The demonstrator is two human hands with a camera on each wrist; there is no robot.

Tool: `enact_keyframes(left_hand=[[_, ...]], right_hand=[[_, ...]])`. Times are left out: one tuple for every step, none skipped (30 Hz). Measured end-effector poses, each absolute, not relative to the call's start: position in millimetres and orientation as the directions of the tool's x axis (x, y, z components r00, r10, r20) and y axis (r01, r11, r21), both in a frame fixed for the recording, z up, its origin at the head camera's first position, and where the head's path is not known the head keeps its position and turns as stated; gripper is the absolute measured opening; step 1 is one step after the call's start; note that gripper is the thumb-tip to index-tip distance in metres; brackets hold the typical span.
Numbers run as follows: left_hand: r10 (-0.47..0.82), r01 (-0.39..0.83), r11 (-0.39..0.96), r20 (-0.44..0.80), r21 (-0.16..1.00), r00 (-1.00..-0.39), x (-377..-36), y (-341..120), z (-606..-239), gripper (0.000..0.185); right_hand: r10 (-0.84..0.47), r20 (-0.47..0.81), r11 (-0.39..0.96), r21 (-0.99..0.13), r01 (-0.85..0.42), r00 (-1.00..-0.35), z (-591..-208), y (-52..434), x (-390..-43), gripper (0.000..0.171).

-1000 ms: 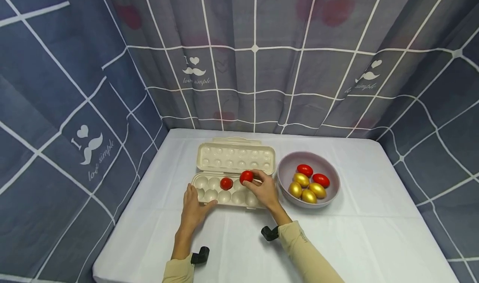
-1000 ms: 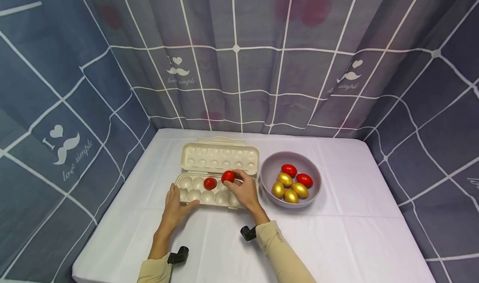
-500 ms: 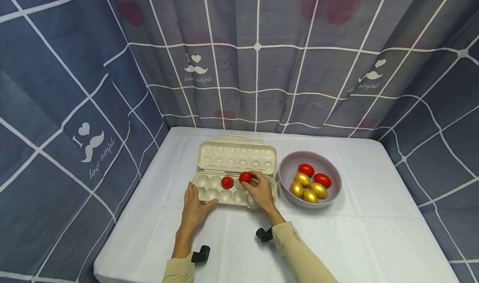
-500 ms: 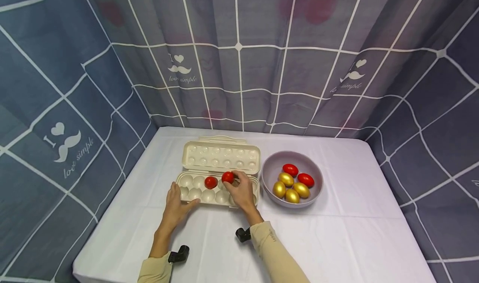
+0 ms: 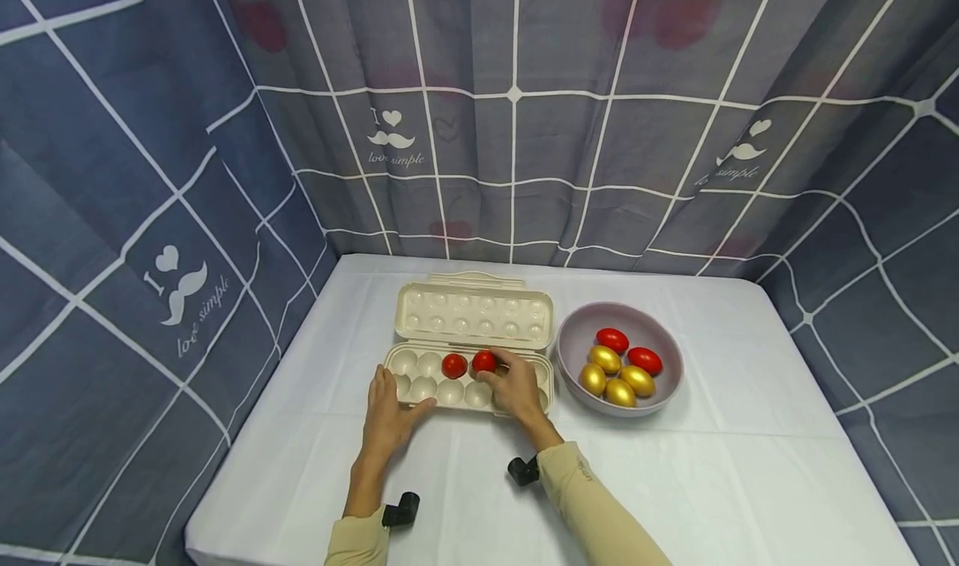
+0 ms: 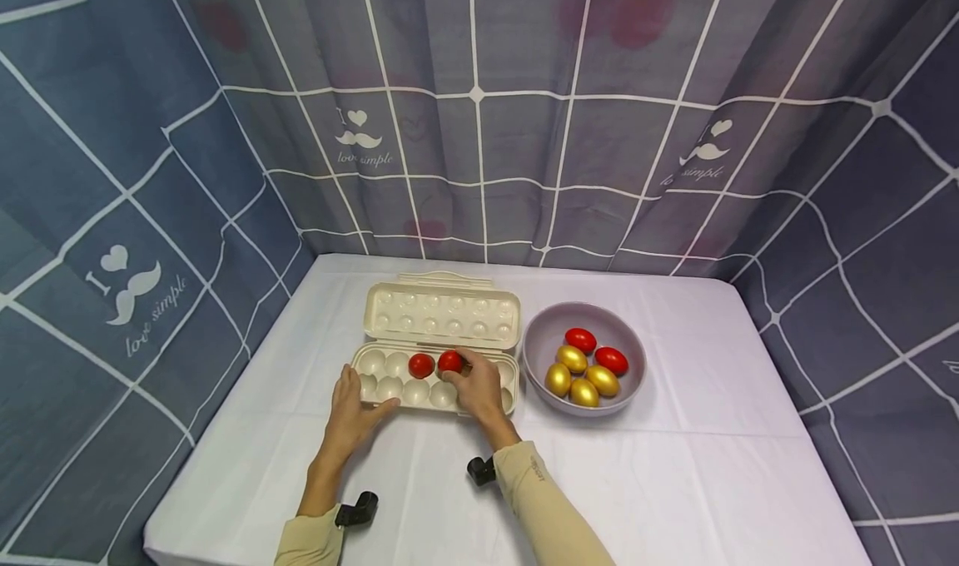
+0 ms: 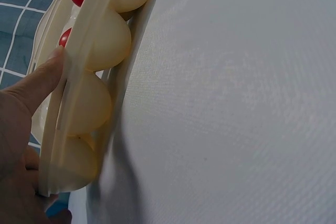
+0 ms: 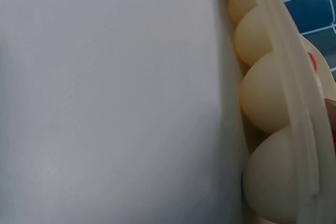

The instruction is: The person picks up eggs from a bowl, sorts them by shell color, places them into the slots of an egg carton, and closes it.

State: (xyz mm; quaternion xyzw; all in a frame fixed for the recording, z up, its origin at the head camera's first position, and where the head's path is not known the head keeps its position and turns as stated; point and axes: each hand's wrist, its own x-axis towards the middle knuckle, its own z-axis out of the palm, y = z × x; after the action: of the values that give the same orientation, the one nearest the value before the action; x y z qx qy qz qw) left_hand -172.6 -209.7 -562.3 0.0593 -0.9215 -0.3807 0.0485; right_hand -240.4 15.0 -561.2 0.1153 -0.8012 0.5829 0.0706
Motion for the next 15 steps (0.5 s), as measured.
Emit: enact_keyframes(left_hand=[[-0.147,-0.073,0.704,0.044,0.707,-0.988,-172.2,-209.7,-562.6,0.114],[-0.148,-0.075,0.705,0.043,0.705,-0.988,-171.9,-209.5,-562.7,0.113],[-0.147,-0.075,0.706,0.042,0.704,-0.988,-171.6,-209.6,-563.0,0.113],[-0.147,-0.076,0.705,0.04,0.705,-0.988,-171.5,-209.7,-563.9,0.113],[-0.147,-0.076,0.707,0.04,0.704,-0.988,-171.5,-210.0,-564.2,0.113],[-0.146,-0.076,0.708,0.041,0.702,-0.988,-171.7,-210.3,-564.8,0.113],[-0.146,-0.075,0.71,0.042,0.7,-0.988,-172.2,-210.5,-565.2,0.113],[-0.145,-0.073,0.713,0.044,0.698,-0.988,-172.5,-210.4,-565.1,0.113],[-0.144,-0.069,0.714,0.05,0.697,-0.988,-172.7,-210.5,-565.0,0.112],[-0.144,-0.065,0.715,0.056,0.696,-0.988,-172.8,-210.5,-564.7,0.112],[-0.145,-0.06,0.717,0.065,0.695,-0.987,-172.6,-210.3,-564.2,0.112],[-0.147,-0.055,0.717,0.074,0.695,-0.986,-172.5,-210.0,-564.2,0.111],[-0.147,-0.05,0.72,0.082,0.692,-0.986,-172.0,-209.9,-564.2,0.111],[-0.15,-0.047,0.721,0.089,0.691,-0.985,-171.1,-209.6,-564.3,0.111],[-0.153,-0.045,0.723,0.096,0.689,-0.984,-170.2,-209.3,-564.8,0.111]], right_hand=[[-0.11,0.243,0.313,-0.912,-0.265,-0.964,-561.2,14.7,-240.0,0.049],[-0.118,0.244,0.341,-0.9,-0.27,-0.963,-561.1,14.4,-239.4,0.049],[-0.125,0.247,0.371,-0.887,-0.276,-0.961,-561.3,14.1,-239.2,0.049],[-0.129,0.247,0.399,-0.874,-0.278,-0.96,-561.1,13.7,-238.8,0.049],[-0.132,0.248,0.421,-0.862,-0.281,-0.96,-560.3,13.4,-238.4,0.048],[-0.137,0.248,0.437,-0.854,-0.283,-0.959,-560.0,13.0,-238.6,0.049],[-0.142,0.25,0.457,-0.842,-0.287,-0.958,-559.7,12.6,-238.9,0.048],[-0.148,0.256,0.476,-0.828,-0.296,-0.955,-559.5,12.3,-239.3,0.047],[-0.154,0.263,0.487,-0.818,-0.305,-0.952,-559.4,12.2,-239.9,0.046],[-0.16,0.272,0.498,-0.808,-0.316,-0.949,-559.5,12.1,-240.4,0.046],[-0.168,0.287,0.507,-0.795,-0.332,-0.943,-559.7,12.1,-240.8,0.045],[-0.175,0.296,0.516,-0.785,-0.343,-0.939,-560.1,12.2,-241.1,0.044],[-0.184,0.305,0.524,-0.774,-0.356,-0.934,-560.9,12.5,-241.1,0.043],[-0.191,0.315,0.528,-0.765,-0.368,-0.93,-561.6,12.9,-240.7,0.043],[-0.198,0.319,0.532,-0.759,-0.375,-0.927,-562.8,13.3,-239.9,0.043]])
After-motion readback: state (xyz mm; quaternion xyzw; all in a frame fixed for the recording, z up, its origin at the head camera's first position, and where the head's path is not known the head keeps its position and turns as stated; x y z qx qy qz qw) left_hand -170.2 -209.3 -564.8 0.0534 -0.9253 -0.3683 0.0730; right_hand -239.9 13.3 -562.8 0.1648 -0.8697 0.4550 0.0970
